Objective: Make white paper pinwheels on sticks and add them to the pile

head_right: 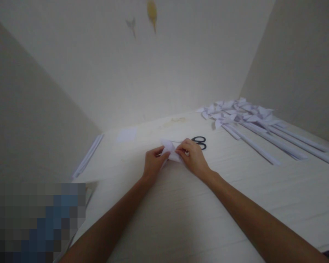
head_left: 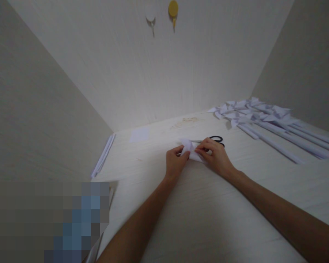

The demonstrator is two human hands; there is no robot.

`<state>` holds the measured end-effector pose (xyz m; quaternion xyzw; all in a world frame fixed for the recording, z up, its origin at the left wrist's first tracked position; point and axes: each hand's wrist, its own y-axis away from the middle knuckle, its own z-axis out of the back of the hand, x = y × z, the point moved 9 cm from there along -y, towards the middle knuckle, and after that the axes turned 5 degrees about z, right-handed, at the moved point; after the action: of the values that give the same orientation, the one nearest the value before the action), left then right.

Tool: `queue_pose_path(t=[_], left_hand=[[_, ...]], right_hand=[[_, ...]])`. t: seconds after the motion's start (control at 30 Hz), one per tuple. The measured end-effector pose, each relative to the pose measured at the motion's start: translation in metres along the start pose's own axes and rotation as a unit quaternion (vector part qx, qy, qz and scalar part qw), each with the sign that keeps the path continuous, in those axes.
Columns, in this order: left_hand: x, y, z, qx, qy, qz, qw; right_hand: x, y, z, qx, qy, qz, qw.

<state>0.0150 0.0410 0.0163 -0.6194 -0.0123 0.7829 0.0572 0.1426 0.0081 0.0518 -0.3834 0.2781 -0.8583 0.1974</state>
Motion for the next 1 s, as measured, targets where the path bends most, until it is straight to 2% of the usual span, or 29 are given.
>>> queue_pose_path(t=[0.27,0.47,0.6,1.0], left_hand=[[0.000,0.000,0.003,-0.019,-0.012,0.001,1.000],[-0.004,0.001,0.002,-0.009,0.005,0.007,1.000],[-0.006,0.002,-0.001,0.010,-0.006,0.002,1.000],[-0.002,0.001,0.002,0.007,0.011,0.014,1.000]], right_hand=[[0.004,0.001,-0.002,0.003,0.013,0.029,0.999],[0.004,0.002,-0.004,0.007,0.017,0.039,0.999],[0.004,0.001,-0.001,0.002,0.003,0.030,1.000],[-0.007,0.000,0.001,-0.006,-0.044,-0.024,0.999]])
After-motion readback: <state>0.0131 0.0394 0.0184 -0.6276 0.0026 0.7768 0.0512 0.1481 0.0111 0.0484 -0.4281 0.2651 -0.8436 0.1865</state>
